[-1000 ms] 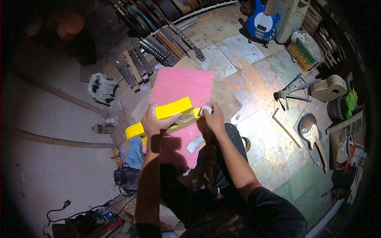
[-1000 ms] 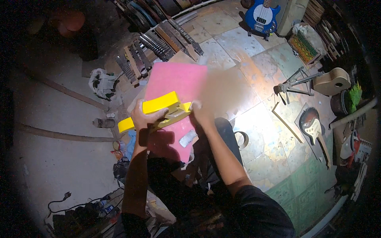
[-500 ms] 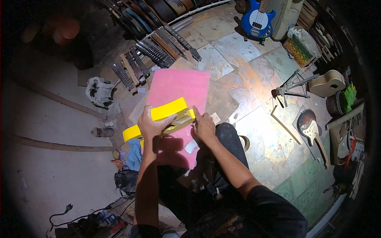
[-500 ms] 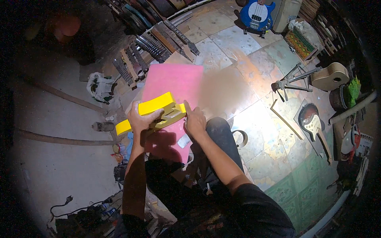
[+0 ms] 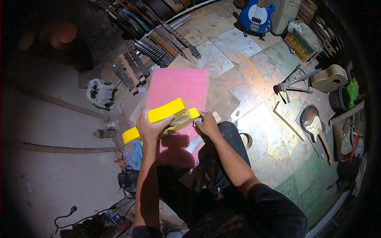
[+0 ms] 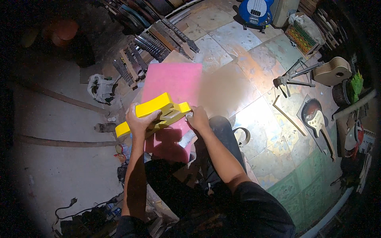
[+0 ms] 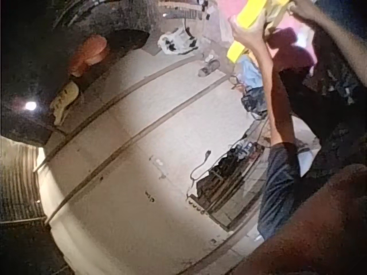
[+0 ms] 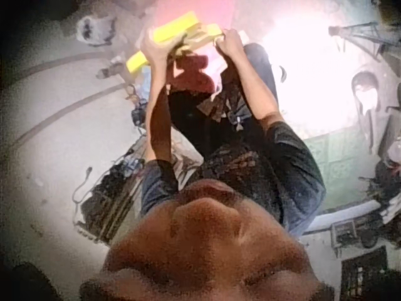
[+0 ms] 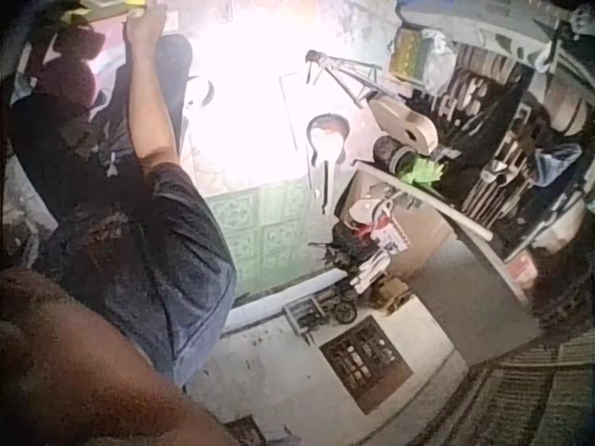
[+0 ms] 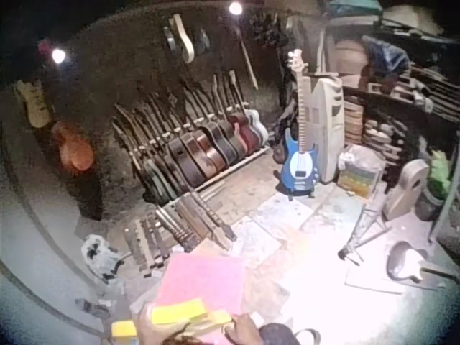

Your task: The person sands the sides and contours of a yellow electric guitar body using pieces of sandpaper held by hand, turning the guitar over several times to reach different sections of the instrument.

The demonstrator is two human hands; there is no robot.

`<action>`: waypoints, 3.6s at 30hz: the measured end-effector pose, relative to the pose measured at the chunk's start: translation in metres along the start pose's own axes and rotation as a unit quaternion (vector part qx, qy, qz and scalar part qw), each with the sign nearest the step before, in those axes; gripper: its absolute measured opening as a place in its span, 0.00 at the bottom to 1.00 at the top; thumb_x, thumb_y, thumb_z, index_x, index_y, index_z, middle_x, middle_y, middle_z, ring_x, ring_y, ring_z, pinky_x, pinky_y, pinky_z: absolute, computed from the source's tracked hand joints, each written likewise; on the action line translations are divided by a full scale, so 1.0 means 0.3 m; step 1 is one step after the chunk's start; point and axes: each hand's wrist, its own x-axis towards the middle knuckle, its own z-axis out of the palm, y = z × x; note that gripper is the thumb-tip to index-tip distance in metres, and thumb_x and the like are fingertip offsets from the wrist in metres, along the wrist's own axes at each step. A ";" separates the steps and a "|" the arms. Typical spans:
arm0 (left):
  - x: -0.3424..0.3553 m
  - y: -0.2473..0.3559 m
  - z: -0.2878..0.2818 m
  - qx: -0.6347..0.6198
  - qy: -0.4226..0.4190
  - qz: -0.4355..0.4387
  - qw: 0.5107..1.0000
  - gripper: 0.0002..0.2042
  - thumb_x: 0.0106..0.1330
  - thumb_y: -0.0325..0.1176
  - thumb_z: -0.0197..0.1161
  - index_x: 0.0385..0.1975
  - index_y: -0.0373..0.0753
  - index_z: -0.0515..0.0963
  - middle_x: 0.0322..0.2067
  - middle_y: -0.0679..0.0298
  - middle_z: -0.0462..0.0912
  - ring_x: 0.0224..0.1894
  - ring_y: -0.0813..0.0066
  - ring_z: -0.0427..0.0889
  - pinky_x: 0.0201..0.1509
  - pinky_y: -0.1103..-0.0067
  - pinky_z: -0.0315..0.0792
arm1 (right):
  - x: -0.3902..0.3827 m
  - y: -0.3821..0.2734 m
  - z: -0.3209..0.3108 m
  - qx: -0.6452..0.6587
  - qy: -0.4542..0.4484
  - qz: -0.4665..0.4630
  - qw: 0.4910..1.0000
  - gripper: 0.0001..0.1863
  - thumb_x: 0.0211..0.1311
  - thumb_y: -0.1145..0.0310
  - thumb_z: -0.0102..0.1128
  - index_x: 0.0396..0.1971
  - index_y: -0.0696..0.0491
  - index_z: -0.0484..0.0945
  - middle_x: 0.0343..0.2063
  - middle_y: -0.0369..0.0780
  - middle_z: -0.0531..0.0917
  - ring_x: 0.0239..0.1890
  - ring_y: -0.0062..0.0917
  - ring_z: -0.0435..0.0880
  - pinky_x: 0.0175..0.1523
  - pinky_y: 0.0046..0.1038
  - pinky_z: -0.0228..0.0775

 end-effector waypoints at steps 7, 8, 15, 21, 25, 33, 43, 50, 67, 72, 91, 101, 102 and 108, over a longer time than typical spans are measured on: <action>0.009 0.020 -0.014 -0.016 -0.012 -0.012 1.000 0.38 0.35 0.59 0.86 0.38 0.35 0.78 0.27 0.52 0.85 0.31 0.53 0.87 0.37 0.64 0.80 | -0.120 -0.047 0.048 -0.064 0.052 -0.086 0.993 0.43 0.58 0.70 0.67 0.75 0.51 0.62 0.43 0.54 0.77 0.49 0.51 0.79 0.55 0.47 0.73; 0.010 0.024 -0.016 -0.019 -0.014 -0.015 1.000 0.38 0.35 0.59 0.86 0.37 0.35 0.78 0.27 0.52 0.85 0.31 0.53 0.87 0.37 0.64 0.80 | -0.145 -0.051 0.076 -0.072 0.029 -0.101 0.992 0.46 0.58 0.71 0.66 0.78 0.50 0.57 0.43 0.54 0.75 0.48 0.50 0.78 0.55 0.47 0.73; 0.012 0.018 -0.005 -0.036 -0.013 -0.032 0.999 0.36 0.36 0.57 0.86 0.37 0.35 0.78 0.28 0.51 0.86 0.31 0.52 0.88 0.38 0.64 0.80 | -0.177 -0.080 0.089 -0.099 0.036 -0.052 0.993 0.51 0.60 0.71 0.68 0.80 0.47 0.49 0.41 0.53 0.76 0.45 0.50 0.79 0.51 0.48 0.73; 0.044 0.027 -0.002 -0.044 -0.030 -0.057 0.997 0.35 0.38 0.54 0.86 0.37 0.35 0.78 0.29 0.50 0.86 0.33 0.50 0.88 0.39 0.63 0.80 | -0.164 -0.081 0.101 -0.070 0.035 -0.029 0.997 0.53 0.59 0.71 0.67 0.80 0.48 0.46 0.45 0.53 0.79 0.48 0.51 0.79 0.55 0.47 0.73; 0.048 0.016 0.000 -0.041 -0.026 -0.059 0.997 0.34 0.38 0.54 0.86 0.37 0.35 0.78 0.29 0.50 0.86 0.34 0.48 0.88 0.39 0.62 0.80 | -0.142 -0.058 0.115 -0.073 0.142 -0.012 0.987 0.43 0.59 0.73 0.65 0.75 0.56 0.57 0.46 0.53 0.80 0.49 0.52 0.80 0.57 0.48 0.72; -0.117 -0.012 -0.014 -0.068 -0.014 -0.007 0.998 0.29 0.46 0.54 0.82 0.38 0.38 0.79 0.29 0.50 0.85 0.34 0.48 0.87 0.39 0.63 0.79 | 0.009 0.012 0.012 0.297 0.192 0.178 0.918 0.15 0.64 0.67 0.67 0.44 0.61 0.79 0.35 0.44 0.85 0.39 0.27 0.85 0.46 0.31 0.77; -0.601 0.040 0.012 -0.097 0.052 0.233 0.966 0.12 0.70 0.39 0.63 0.28 0.40 0.73 0.20 0.61 0.71 0.26 0.59 0.79 0.39 0.63 0.78 | -0.022 0.012 0.059 0.052 0.114 0.005 0.992 0.17 0.57 0.64 0.77 0.32 0.62 0.80 0.36 0.50 0.80 0.39 0.38 0.83 0.44 0.37 0.75; -0.563 0.087 -0.018 -0.101 0.033 0.239 0.965 0.07 0.68 0.29 0.62 0.28 0.40 0.72 0.19 0.63 0.67 0.21 0.62 0.75 0.32 0.68 0.76 | 0.003 0.021 0.029 0.086 0.113 0.022 0.990 0.15 0.59 0.66 0.77 0.27 0.61 0.79 0.27 0.45 0.84 0.30 0.29 0.83 0.37 0.32 0.73; -0.509 0.087 -0.032 -0.092 0.032 0.238 0.966 0.06 0.68 0.30 0.62 0.29 0.40 0.73 0.21 0.62 0.70 0.24 0.63 0.78 0.30 0.69 0.74 | -0.016 0.075 0.086 0.129 0.135 0.023 0.982 0.16 0.62 0.63 0.76 0.29 0.58 0.78 0.25 0.40 0.81 0.28 0.23 0.78 0.35 0.30 0.71; -0.538 0.061 -0.017 -0.099 0.020 0.228 0.968 0.05 0.68 0.29 0.61 0.31 0.41 0.73 0.20 0.62 0.71 0.24 0.62 0.78 0.30 0.68 0.75 | -0.003 -0.043 0.006 -0.005 0.145 -0.001 0.989 0.14 0.62 0.64 0.76 0.30 0.56 0.78 0.27 0.39 0.81 0.31 0.22 0.78 0.39 0.31 0.72; -0.523 0.057 -0.036 -0.106 0.019 0.233 0.967 0.06 0.64 0.28 0.66 0.30 0.40 0.74 0.21 0.62 0.72 0.25 0.62 0.79 0.34 0.68 0.77 | -0.068 -0.018 -0.020 0.146 -0.039 0.106 0.983 0.15 0.66 0.61 0.73 0.39 0.57 0.80 0.35 0.38 0.85 0.39 0.21 0.82 0.47 0.26 0.74; -0.502 0.073 -0.039 -0.104 0.034 0.248 0.963 0.04 0.65 0.28 0.65 0.30 0.39 0.76 0.22 0.61 0.73 0.26 0.63 0.80 0.36 0.69 0.79 | -0.073 -0.012 -0.058 0.166 -0.083 0.112 0.976 0.17 0.62 0.60 0.76 0.39 0.56 0.80 0.34 0.39 0.85 0.39 0.23 0.82 0.48 0.26 0.74; -0.504 0.058 -0.045 -0.105 0.033 0.245 0.963 0.04 0.65 0.28 0.64 0.30 0.39 0.76 0.21 0.61 0.73 0.26 0.63 0.80 0.36 0.69 0.78 | -0.099 -0.028 -0.069 0.173 -0.109 0.102 0.974 0.17 0.62 0.60 0.76 0.39 0.56 0.80 0.34 0.38 0.85 0.39 0.23 0.82 0.48 0.26 0.74; -0.541 0.045 -0.037 -0.088 0.014 0.230 0.969 0.04 0.66 0.29 0.63 0.29 0.40 0.76 0.21 0.61 0.74 0.26 0.64 0.80 0.37 0.68 0.79 | -0.126 -0.061 -0.084 0.130 -0.116 0.079 0.982 0.15 0.64 0.62 0.74 0.39 0.56 0.81 0.33 0.36 0.84 0.38 0.20 0.81 0.46 0.23 0.73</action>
